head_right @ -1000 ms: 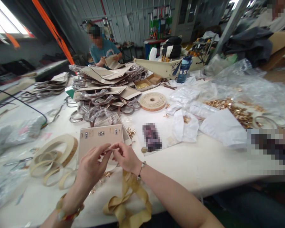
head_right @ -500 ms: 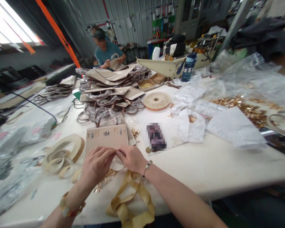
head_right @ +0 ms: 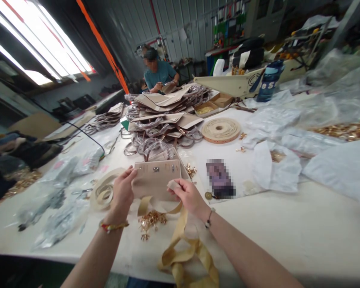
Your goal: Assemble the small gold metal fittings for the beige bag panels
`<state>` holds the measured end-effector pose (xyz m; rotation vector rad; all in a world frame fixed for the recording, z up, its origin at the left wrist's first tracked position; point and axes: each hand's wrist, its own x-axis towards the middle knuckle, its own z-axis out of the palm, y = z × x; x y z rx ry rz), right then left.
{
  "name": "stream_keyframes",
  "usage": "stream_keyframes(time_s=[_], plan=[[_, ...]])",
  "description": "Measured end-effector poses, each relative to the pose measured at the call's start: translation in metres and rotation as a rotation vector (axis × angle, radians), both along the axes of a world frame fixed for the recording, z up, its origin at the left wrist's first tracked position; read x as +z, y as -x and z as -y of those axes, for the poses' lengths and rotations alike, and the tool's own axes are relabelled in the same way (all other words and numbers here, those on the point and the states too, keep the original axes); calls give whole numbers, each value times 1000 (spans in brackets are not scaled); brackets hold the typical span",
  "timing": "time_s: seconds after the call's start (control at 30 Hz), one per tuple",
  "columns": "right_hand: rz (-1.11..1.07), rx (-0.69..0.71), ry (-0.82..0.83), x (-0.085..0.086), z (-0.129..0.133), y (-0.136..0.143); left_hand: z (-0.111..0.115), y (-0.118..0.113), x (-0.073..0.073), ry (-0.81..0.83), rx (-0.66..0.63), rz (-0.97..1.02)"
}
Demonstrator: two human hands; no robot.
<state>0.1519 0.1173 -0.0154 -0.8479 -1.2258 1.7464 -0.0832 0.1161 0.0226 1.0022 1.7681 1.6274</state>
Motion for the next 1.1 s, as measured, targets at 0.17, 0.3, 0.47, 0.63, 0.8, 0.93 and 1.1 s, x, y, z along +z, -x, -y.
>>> stream_keyframes(time_s=[0.17,0.3,0.47,0.63,0.8,0.93,1.1], plan=[[-107,43,42,-8,1,7,-23,31,-9,115,-35,140],[2,78,-43,-8,0,4,-25,35,-17,156,-53,161],[158,71,-92,-4,2,0,-32,38,-25,126,-50,83],[225,52,-106,-5,3,0,-36,38,-26,98,-68,30],[359,-14,-189,-8,2,1,-39,40,-23,129,-110,30],[248,-19,-128,-7,1,1,-46,43,-23,167,-110,-15],[289,22,-128,-10,-1,1,-35,33,-13,108,12,-204]])
